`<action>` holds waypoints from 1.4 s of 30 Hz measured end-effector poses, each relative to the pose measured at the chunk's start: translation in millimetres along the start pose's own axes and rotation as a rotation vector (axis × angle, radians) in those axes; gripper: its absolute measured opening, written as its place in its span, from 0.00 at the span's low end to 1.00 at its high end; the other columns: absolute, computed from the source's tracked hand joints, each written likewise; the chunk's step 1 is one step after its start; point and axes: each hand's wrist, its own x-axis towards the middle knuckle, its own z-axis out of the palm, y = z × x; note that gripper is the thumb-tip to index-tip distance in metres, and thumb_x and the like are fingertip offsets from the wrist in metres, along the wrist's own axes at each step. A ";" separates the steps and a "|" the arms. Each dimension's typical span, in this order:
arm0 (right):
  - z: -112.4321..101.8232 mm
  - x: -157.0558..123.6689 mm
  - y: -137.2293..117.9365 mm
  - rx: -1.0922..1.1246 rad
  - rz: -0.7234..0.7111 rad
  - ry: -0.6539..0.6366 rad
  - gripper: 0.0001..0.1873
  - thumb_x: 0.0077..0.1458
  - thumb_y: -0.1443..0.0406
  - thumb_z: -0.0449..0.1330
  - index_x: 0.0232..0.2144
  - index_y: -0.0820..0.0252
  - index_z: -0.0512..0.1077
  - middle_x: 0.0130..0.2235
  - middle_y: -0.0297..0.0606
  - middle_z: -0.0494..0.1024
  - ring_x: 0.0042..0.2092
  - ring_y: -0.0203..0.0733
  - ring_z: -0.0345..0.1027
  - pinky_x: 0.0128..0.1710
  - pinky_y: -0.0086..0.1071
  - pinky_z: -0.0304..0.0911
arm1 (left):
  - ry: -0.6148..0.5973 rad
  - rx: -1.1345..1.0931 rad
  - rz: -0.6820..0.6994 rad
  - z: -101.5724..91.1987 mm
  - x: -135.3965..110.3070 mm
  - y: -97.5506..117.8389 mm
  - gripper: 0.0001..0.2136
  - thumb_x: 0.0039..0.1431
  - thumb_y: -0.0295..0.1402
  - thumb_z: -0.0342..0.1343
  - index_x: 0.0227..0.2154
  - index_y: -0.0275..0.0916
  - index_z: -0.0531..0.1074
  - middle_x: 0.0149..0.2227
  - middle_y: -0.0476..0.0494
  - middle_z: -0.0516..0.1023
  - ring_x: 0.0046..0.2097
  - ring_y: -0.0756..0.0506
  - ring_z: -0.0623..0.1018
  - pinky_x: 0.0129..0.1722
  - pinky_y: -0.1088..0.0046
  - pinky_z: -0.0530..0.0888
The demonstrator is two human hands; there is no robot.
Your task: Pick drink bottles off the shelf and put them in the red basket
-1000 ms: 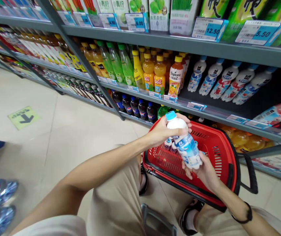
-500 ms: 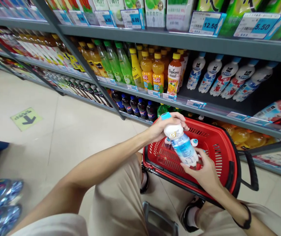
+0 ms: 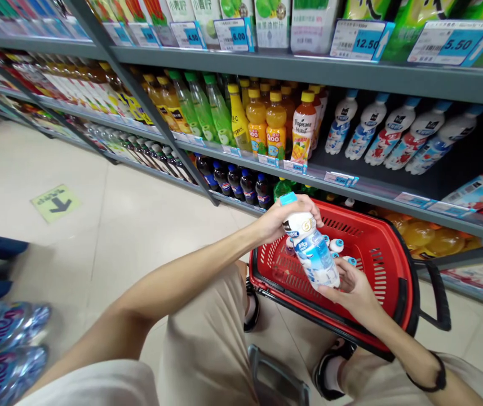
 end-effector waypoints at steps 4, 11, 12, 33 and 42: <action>-1.8 2.3 -1.8 0.072 0.041 -0.032 0.25 0.43 0.57 0.81 0.40 0.59 0.78 0.35 0.35 0.82 0.29 0.36 0.71 0.29 0.29 0.68 | 0.026 -0.007 -0.002 1.5 0.0 2.6 0.10 0.54 0.38 0.67 0.28 0.35 0.78 0.30 0.45 0.79 0.35 0.45 0.81 0.42 0.66 0.77; -2.1 -5.5 -12.6 0.204 0.132 -0.066 0.24 0.54 0.46 0.72 0.35 0.61 0.78 0.30 0.41 0.80 0.25 0.38 0.64 0.23 0.32 0.60 | -0.001 -0.098 0.018 1.0 0.9 5.6 0.09 0.55 0.37 0.66 0.27 0.35 0.78 0.30 0.44 0.80 0.36 0.45 0.81 0.44 0.65 0.77; -1.3 -6.1 -14.5 0.215 0.146 -0.069 0.24 0.53 0.45 0.72 0.35 0.61 0.78 0.30 0.42 0.81 0.24 0.38 0.64 0.23 0.33 0.60 | -0.002 -0.100 0.020 0.2 0.8 5.4 0.09 0.55 0.37 0.66 0.27 0.35 0.78 0.30 0.44 0.80 0.36 0.45 0.81 0.44 0.65 0.77; 1.7 15.6 -9.0 0.060 -0.002 0.218 0.40 0.39 0.53 0.81 0.48 0.53 0.65 0.36 0.31 0.79 0.21 0.32 0.62 0.17 0.30 0.61 | 0.317 -0.200 -0.052 0.5 7.9 -4.3 0.08 0.54 0.32 0.68 0.33 0.31 0.79 0.34 0.44 0.82 0.38 0.47 0.82 0.47 0.69 0.77; -1.9 4.6 -2.6 0.219 0.159 -0.009 0.29 0.53 0.49 0.74 0.46 0.58 0.69 0.26 0.29 0.76 0.18 0.30 0.57 0.18 0.26 0.51 | 0.281 -0.050 -0.078 6.1 1.2 -9.7 0.14 0.55 0.38 0.72 0.40 0.36 0.80 0.43 0.41 0.84 0.42 0.47 0.81 0.44 0.71 0.75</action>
